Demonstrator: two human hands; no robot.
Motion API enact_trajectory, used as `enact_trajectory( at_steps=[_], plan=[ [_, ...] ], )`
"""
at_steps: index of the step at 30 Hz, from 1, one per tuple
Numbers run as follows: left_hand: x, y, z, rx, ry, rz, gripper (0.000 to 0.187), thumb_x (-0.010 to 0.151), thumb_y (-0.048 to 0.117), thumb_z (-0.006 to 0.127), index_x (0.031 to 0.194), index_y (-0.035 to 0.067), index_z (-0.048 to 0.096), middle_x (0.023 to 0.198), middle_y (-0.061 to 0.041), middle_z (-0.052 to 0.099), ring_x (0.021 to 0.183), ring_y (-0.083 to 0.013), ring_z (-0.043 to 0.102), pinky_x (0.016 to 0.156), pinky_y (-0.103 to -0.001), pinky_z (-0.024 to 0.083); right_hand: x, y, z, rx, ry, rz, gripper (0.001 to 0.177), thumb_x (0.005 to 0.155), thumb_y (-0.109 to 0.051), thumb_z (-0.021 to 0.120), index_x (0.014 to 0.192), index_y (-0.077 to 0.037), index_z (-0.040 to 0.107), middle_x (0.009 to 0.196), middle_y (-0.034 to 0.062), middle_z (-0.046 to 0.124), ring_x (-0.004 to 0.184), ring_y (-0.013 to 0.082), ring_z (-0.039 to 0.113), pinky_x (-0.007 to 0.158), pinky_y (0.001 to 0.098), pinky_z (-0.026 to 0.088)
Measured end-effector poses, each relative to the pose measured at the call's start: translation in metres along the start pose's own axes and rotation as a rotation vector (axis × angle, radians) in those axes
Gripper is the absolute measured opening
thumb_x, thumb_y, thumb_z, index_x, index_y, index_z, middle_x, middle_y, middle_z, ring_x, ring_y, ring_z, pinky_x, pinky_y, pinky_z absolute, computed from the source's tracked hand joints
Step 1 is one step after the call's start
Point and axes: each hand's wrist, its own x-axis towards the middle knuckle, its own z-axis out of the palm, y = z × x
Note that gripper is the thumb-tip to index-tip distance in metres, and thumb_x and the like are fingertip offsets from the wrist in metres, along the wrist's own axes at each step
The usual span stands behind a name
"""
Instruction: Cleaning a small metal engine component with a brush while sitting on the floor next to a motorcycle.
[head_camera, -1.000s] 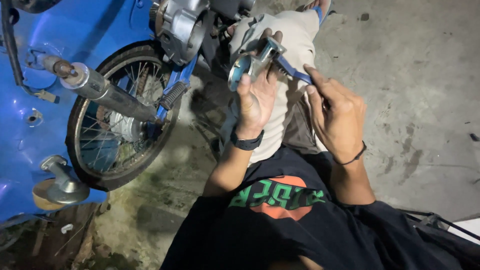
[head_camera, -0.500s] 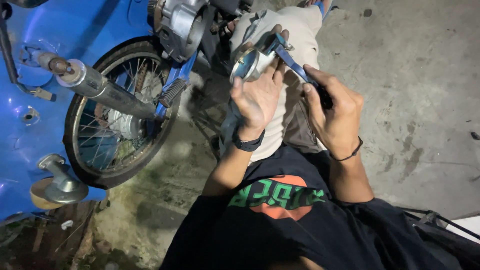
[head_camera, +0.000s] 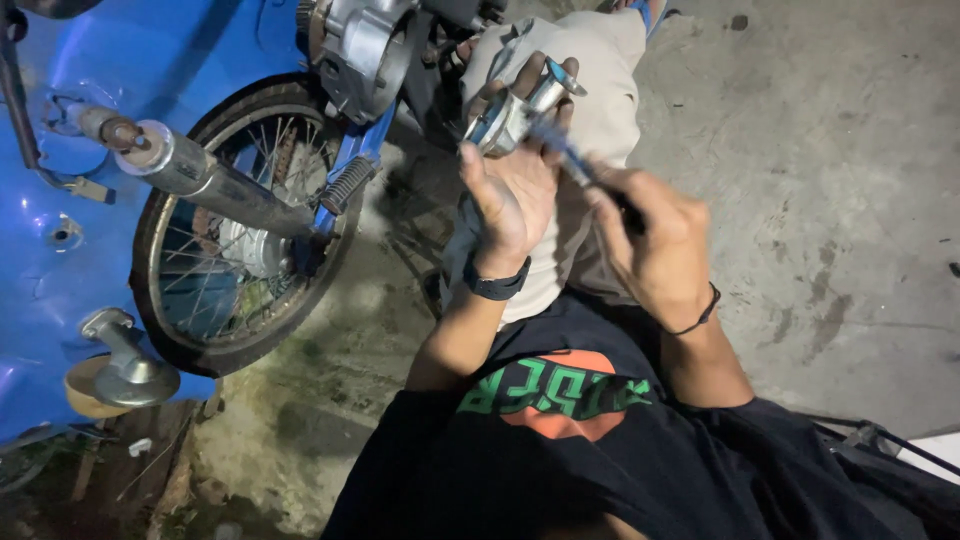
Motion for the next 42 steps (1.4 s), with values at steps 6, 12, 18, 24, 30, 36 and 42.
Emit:
enact_trajectory(
  at_steps=[6, 12, 18, 24, 30, 36, 42],
  plan=[
    [0.010, -0.015, -0.046, -0.075, -0.153, 0.040, 0.063, 0.103, 0.062, 0.060, 0.153, 0.023, 0.051, 0.156, -0.013, 0.048, 0.141, -0.0387, 0.042, 0.124, -0.056, 0.029, 0.001, 0.003, -0.003, -0.009, 0.032, 0.001, 0.011, 0.104, -0.003, 0.070, 0.111, 0.006, 0.071, 0.105, 0.0274, 0.076, 0.092, 0.0503, 0.071, 0.073, 0.0497, 0.057],
    [0.017, -0.010, -0.056, -0.044, -0.164, -0.028, 0.064, 0.102, 0.062, 0.060, 0.153, 0.027, 0.046, 0.155, -0.019, 0.047, 0.141, -0.0439, 0.043, 0.107, -0.057, 0.045, 0.002, 0.000, -0.001, 0.045, -0.025, 0.025, 0.011, 0.103, -0.006, 0.070, 0.111, 0.002, 0.073, 0.096, 0.0231, 0.077, 0.087, 0.0464, 0.073, 0.071, 0.0466, 0.057],
    [0.007, 0.000, -0.043, -0.034, -0.297, 0.027, 0.054, 0.107, 0.048, 0.062, 0.151, 0.020, 0.049, 0.154, -0.014, 0.052, 0.143, -0.0360, 0.047, 0.127, -0.052, 0.033, 0.002, -0.008, -0.002, 0.031, -0.041, 0.019, 0.017, 0.099, 0.003, 0.070, 0.115, 0.010, 0.069, 0.101, 0.0236, 0.075, 0.078, 0.0356, 0.064, 0.067, 0.0401, 0.051],
    [0.012, -0.013, -0.045, -0.087, -0.178, 0.075, 0.054, 0.107, 0.050, 0.061, 0.149, 0.018, 0.053, 0.148, -0.019, 0.053, 0.137, -0.0417, 0.048, 0.121, -0.059, 0.032, 0.002, 0.020, 0.000, -0.029, -0.001, -0.049, 0.013, 0.105, -0.004, 0.069, 0.113, 0.006, 0.070, 0.103, 0.0274, 0.076, 0.091, 0.0487, 0.072, 0.074, 0.0500, 0.058],
    [0.003, -0.012, -0.033, -0.099, -0.181, 0.066, 0.048, 0.107, 0.044, 0.062, 0.145, 0.016, 0.057, 0.141, -0.017, 0.059, 0.130, -0.0368, 0.055, 0.124, -0.058, 0.033, 0.004, 0.025, -0.002, -0.040, -0.009, -0.100, 0.011, 0.104, -0.004, 0.071, 0.111, 0.004, 0.072, 0.105, 0.0253, 0.077, 0.092, 0.0455, 0.074, 0.075, 0.0468, 0.059],
    [0.011, -0.025, -0.071, -0.024, -0.222, 0.090, 0.058, 0.105, 0.044, 0.061, 0.156, 0.020, 0.046, 0.156, -0.013, 0.049, 0.142, -0.0341, 0.047, 0.126, -0.057, 0.031, 0.000, 0.034, -0.001, -0.079, -0.030, -0.136, 0.010, 0.102, -0.005, 0.075, 0.107, 0.003, 0.072, 0.096, 0.0229, 0.077, 0.080, 0.0416, 0.074, 0.068, 0.0435, 0.058],
    [0.006, -0.017, -0.052, 0.030, -0.266, 0.099, 0.055, 0.106, 0.042, 0.061, 0.156, 0.022, 0.047, 0.158, -0.011, 0.049, 0.145, -0.0325, 0.046, 0.128, -0.058, 0.031, 0.004, 0.036, -0.004, -0.078, -0.015, -0.180, 0.009, 0.102, -0.002, 0.074, 0.108, 0.004, 0.071, 0.093, 0.0229, 0.076, 0.077, 0.0419, 0.073, 0.064, 0.0428, 0.057]
  ],
)
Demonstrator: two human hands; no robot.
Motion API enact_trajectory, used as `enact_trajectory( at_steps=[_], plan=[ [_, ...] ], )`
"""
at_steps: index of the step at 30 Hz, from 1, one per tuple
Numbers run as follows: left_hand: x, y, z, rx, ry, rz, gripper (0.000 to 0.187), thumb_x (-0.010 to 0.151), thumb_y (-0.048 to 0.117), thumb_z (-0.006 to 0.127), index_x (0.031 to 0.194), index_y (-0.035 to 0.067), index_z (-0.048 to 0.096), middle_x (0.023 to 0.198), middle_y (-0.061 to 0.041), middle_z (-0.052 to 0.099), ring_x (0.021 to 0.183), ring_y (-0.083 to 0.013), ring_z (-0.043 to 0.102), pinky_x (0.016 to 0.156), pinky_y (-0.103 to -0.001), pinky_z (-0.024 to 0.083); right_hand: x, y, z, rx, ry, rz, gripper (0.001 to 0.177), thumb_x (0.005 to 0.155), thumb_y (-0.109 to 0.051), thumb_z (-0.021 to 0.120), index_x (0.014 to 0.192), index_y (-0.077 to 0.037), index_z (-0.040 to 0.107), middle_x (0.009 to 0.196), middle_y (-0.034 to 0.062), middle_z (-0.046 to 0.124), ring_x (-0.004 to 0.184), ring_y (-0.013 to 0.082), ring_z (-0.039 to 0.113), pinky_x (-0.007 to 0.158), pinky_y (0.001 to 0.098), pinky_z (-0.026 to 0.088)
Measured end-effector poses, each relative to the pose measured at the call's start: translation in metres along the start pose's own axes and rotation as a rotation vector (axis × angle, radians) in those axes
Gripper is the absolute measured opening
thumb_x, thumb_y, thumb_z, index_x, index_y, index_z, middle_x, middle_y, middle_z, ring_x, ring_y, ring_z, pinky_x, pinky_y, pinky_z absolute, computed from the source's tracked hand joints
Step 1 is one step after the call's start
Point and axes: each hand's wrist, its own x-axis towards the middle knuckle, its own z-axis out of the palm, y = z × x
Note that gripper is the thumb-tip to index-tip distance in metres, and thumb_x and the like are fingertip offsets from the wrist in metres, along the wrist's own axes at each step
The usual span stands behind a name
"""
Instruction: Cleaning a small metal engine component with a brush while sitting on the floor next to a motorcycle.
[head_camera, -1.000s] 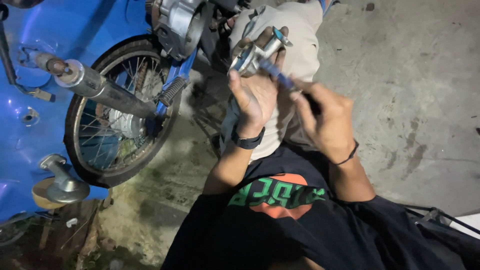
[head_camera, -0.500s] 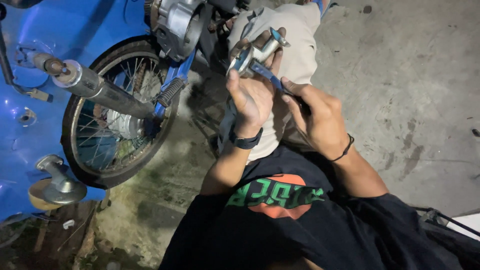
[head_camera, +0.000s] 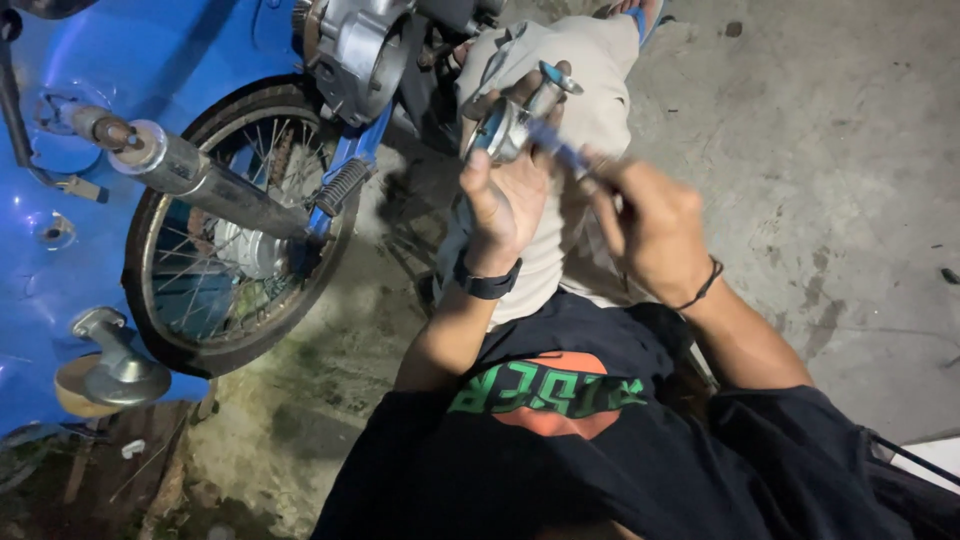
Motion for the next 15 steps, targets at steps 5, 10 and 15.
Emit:
enact_trajectory(
  at_steps=[5, 10, 15],
  plan=[
    [0.003, -0.007, -0.012, -0.064, 0.048, -0.037, 0.063, 0.102, 0.043, 0.061, 0.157, 0.019, 0.043, 0.160, -0.015, 0.044, 0.145, -0.0355, 0.044, 0.127, -0.060, 0.029, 0.001, 0.010, -0.010, -0.066, -0.021, -0.012, 0.009, 0.104, -0.005, 0.075, 0.110, 0.002, 0.072, 0.086, 0.0204, 0.073, 0.071, 0.0387, 0.071, 0.063, 0.0439, 0.056],
    [0.006, 0.018, -0.013, -0.146, -0.168, -0.156, 0.048, 0.104, 0.033, 0.065, 0.148, 0.018, 0.055, 0.158, -0.011, 0.051, 0.150, -0.0276, 0.044, 0.137, -0.043, 0.026, 0.006, -0.021, -0.014, 0.051, -0.204, 0.036, 0.032, 0.093, 0.009, 0.071, 0.125, 0.008, 0.067, 0.087, 0.0131, 0.063, 0.061, 0.0230, 0.053, 0.058, 0.0348, 0.043],
    [0.003, -0.001, -0.010, -0.068, 0.037, -0.005, 0.057, 0.103, 0.041, 0.064, 0.152, 0.016, 0.050, 0.153, -0.017, 0.052, 0.141, -0.0370, 0.049, 0.125, -0.058, 0.032, 0.004, 0.002, -0.009, -0.087, -0.021, -0.007, 0.006, 0.101, 0.000, 0.074, 0.106, 0.000, 0.072, 0.081, 0.0159, 0.070, 0.067, 0.0349, 0.069, 0.062, 0.0406, 0.055]
  ],
)
